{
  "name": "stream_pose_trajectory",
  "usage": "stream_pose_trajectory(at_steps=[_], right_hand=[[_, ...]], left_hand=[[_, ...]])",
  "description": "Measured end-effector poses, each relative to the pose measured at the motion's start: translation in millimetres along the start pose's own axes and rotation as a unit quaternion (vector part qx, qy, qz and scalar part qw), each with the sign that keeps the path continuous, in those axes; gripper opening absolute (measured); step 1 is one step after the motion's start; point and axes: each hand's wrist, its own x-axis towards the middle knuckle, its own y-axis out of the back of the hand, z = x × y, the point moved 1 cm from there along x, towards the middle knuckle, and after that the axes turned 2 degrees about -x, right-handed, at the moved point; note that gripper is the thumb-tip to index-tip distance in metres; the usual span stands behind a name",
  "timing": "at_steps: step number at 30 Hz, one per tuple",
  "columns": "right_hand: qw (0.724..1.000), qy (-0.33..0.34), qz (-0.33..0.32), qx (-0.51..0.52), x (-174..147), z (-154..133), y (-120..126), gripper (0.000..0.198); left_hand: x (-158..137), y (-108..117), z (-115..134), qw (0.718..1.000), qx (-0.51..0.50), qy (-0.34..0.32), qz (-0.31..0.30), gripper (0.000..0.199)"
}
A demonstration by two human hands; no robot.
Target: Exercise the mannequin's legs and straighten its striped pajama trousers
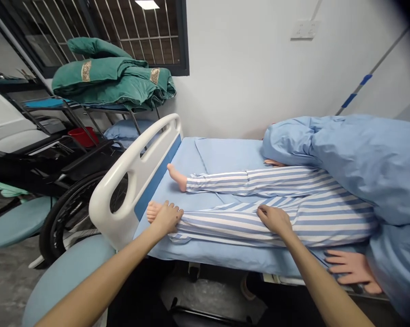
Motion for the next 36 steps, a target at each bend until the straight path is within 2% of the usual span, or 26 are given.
stream_pose_trajectory(at_steps=[3, 6, 9, 11, 13, 17, 21, 23, 25, 28, 30, 32, 34, 36], right_hand=[[1.0, -0.006, 0.004, 0.004, 0, -1, 0, 0.035], [1.0, -0.01, 0.013, 0.004, 0, 0, -3, 0.034], [1.0, -0.011, 0.022, 0.0, 1, 2, -5, 0.035], [1.0, -0.011, 0.028, -0.002, 0, 3, -6, 0.035], [1.0, -0.008, 0.029, -0.006, -1, 3, -6, 0.035], [1.0, -0.008, 0.023, -0.005, -2, 1, -5, 0.035], [0.999, -0.019, 0.026, 0.017, 1, 0, -1, 0.033], [0.997, -0.011, 0.055, 0.049, -2, 0, 2, 0.031], [0.987, 0.006, 0.124, 0.099, -15, 0, 0, 0.03], [0.959, 0.017, 0.225, 0.171, -54, -7, -20, 0.029], [0.953, 0.046, 0.219, 0.202, -84, -19, -46, 0.027], [0.95, 0.108, 0.193, 0.221, -108, -33, -71, 0.023], [0.943, 0.139, 0.204, 0.222, -120, -45, -89, 0.024], [0.943, 0.134, 0.222, 0.208, -120, -51, -96, 0.029]], left_hand=[[0, 11, 3, 0.999, -0.006, 0.025, -0.018, 0.039], [-3, 13, 29, 0.994, -0.046, 0.081, 0.054, 0.053], [-2, 1, 72, 0.981, -0.12, 0.044, 0.147, 0.063], [1, -14, 94, 0.974, -0.145, 0.02, 0.175, 0.068], [6, -28, 103, 0.971, -0.138, 0.029, 0.195, 0.072], [13, -46, 85, 0.967, -0.125, 0.063, 0.213, 0.066], [15, -47, 64, 0.97, -0.118, 0.057, 0.203, 0.056], [16, -44, 61, 0.974, -0.109, 0.061, 0.191, 0.049], [18, -43, 61, 0.976, -0.102, 0.069, 0.177, 0.043], [24, -41, 60, 0.98, -0.097, 0.069, 0.161, 0.038], [26, -38, 59, 0.983, -0.09, 0.065, 0.147, 0.036], [28, -35, 57, 0.987, -0.084, 0.063, 0.119, 0.035], [29, -29, 56, 0.991, -0.08, 0.061, 0.088, 0.034], [29, -21, 55, 0.993, -0.074, 0.057, 0.072, 0.033]])
